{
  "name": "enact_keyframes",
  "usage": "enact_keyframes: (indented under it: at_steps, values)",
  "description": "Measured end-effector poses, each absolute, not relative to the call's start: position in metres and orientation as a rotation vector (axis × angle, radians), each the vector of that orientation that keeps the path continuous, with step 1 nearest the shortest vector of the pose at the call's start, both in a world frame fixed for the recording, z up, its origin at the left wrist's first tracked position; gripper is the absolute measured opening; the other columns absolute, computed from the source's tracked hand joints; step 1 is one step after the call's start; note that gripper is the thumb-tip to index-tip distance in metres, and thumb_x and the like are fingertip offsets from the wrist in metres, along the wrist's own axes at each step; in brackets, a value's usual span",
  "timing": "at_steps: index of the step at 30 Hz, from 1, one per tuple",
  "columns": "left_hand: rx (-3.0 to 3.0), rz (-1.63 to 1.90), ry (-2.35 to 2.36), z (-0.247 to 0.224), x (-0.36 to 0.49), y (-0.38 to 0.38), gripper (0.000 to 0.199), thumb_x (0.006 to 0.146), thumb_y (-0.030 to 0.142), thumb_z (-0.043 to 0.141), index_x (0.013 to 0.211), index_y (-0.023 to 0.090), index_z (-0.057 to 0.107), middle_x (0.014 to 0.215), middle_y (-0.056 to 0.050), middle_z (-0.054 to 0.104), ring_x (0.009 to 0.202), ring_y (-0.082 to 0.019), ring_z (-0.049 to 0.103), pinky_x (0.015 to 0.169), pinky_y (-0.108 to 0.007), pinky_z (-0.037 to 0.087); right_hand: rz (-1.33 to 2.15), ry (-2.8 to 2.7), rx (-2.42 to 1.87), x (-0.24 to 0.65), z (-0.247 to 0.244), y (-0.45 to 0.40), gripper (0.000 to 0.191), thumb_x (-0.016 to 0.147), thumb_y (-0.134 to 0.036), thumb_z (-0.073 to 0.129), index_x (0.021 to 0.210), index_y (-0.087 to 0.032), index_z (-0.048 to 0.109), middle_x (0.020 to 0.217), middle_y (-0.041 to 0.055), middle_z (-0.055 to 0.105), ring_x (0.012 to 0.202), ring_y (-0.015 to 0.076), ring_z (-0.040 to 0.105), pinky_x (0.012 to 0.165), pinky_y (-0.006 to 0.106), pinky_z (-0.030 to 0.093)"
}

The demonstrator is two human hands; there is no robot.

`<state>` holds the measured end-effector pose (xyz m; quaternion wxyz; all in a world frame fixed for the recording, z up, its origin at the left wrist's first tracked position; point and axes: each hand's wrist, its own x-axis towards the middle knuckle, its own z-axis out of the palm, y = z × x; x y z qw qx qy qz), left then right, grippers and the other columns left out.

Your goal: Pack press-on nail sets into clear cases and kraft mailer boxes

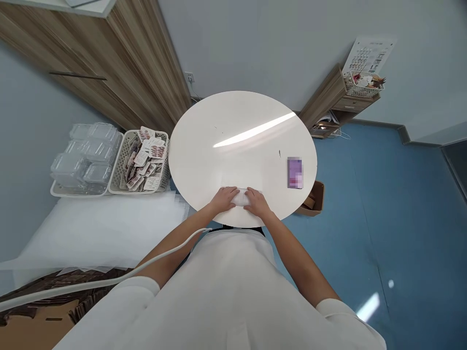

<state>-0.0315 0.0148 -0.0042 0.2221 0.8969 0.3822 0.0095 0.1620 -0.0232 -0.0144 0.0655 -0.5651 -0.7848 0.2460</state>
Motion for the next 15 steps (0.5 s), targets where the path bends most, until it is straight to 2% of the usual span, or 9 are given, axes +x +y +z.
enact_keyframes:
  at_steps: [4,9,15]
  values:
    - [2.448,0.031,1.042,-0.004,-0.032,0.015,0.056,0.065,0.035,0.058,0.118,0.02,0.045,0.12,-0.009,0.049,0.108,-0.026,0.046,0.088,-0.037,0.034,0.828,-2.325,-1.715,0.163,-0.013,-0.023,0.051,0.061,-0.024,0.065,0.107,-0.017,0.045,0.124,0.0124,0.043,0.114,0.0261,0.04,0.09,0.041,0.037]
    - [2.256,-0.039,0.946,0.001,-0.041,0.004,0.053,0.062,0.041,0.059,0.11,0.02,0.053,0.106,-0.006,0.058,0.098,-0.023,0.053,0.083,-0.032,0.039,1.147,-2.285,-1.671,0.168,0.002,-0.04,0.043,0.063,-0.03,0.063,0.102,-0.02,0.047,0.112,0.0078,0.053,0.103,0.0221,0.049,0.081,0.035,0.042]
    - [2.064,0.005,0.957,0.005,-0.047,-0.005,0.047,0.067,0.041,0.056,0.111,0.023,0.055,0.111,-0.005,0.056,0.101,-0.022,0.052,0.087,-0.03,0.037,1.243,-2.221,-1.671,0.171,0.015,-0.046,0.038,0.066,-0.032,0.062,0.101,-0.022,0.051,0.117,0.007,0.051,0.11,0.0237,0.045,0.085,0.036,0.039]
